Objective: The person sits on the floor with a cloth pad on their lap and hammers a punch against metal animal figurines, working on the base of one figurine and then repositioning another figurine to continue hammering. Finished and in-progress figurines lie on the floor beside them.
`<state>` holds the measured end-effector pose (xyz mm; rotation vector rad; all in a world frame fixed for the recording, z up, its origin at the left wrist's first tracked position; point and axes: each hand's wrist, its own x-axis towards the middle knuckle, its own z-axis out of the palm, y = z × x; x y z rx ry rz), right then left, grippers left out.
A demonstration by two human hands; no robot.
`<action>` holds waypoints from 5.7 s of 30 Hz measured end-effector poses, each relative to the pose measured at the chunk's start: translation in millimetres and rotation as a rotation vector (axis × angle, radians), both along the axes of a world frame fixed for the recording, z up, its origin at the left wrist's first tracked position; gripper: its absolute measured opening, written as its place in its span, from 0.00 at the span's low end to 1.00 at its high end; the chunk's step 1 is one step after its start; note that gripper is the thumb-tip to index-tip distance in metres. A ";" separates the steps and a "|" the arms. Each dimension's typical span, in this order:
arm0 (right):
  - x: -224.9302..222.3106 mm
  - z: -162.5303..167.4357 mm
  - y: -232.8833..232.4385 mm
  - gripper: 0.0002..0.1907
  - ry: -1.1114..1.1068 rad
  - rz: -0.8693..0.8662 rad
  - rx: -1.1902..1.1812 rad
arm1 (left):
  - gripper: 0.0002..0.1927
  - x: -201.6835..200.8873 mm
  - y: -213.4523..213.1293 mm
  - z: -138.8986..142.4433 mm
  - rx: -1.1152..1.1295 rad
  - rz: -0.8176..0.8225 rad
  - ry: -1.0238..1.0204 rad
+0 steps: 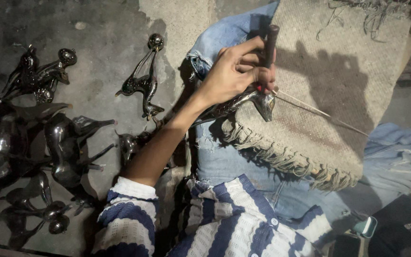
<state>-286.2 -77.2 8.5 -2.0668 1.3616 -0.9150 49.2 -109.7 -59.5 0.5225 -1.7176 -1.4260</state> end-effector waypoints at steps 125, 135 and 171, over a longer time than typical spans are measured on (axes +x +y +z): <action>34.3 58.6 39.4 0.16 0.253 0.084 -0.246 | 0.11 -4.1 12.9 8.0 -0.393 0.047 -0.232; 47.3 63.3 50.5 0.09 0.194 -0.144 -0.086 | 0.11 -0.5 18.1 15.5 -0.382 0.062 -0.274; -45.6 -137.6 214.7 0.32 -0.792 -0.773 0.081 | 0.14 114.0 184.9 -4.8 -0.083 1.143 -0.437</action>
